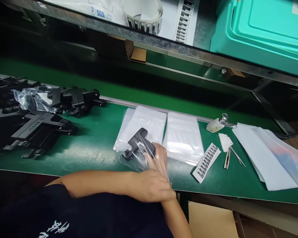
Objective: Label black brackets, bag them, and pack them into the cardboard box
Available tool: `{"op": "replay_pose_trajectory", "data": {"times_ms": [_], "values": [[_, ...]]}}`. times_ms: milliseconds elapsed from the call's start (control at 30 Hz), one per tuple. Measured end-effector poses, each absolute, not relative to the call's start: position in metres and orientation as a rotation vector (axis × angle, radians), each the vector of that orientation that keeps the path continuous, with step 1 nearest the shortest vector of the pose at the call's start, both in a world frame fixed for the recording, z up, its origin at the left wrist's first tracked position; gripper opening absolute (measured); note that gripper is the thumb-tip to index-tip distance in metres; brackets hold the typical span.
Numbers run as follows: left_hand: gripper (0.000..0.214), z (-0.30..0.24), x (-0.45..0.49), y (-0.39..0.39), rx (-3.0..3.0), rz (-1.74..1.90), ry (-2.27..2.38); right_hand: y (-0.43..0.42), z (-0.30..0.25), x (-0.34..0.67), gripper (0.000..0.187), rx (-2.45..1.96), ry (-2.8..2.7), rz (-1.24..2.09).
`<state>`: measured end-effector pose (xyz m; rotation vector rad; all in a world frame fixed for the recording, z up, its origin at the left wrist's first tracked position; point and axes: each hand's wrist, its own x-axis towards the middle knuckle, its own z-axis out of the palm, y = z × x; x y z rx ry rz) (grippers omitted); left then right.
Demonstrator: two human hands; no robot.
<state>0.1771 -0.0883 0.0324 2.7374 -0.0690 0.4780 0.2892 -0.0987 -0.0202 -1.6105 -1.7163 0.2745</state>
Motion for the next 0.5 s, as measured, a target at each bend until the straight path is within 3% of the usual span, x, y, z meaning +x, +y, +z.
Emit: {"op": "replay_pose_trajectory", "data": {"times_ms": [133,233,333,400,500], "values": [[0.036,0.054,0.155,-0.072,2.595,0.449,-0.125,-0.102,-0.018,0.294,0.042,-1.581,-1.705,0.29],[0.04,0.077,0.122,-0.034,2.629,0.469,0.239,-0.107,-0.011,0.301,0.038,-1.497,-1.865,0.192],[0.049,0.087,0.103,0.001,2.617,0.125,0.563,-0.107,0.002,0.296,0.04,-1.351,-2.198,0.075],[0.05,0.083,0.099,0.015,2.453,-0.113,0.523,-0.104,0.01,0.289,0.042,-1.285,-2.347,0.149],[0.045,0.063,0.091,0.023,2.121,-0.113,0.476,-0.102,0.017,0.294,0.048,-1.354,-2.183,0.377]]}}
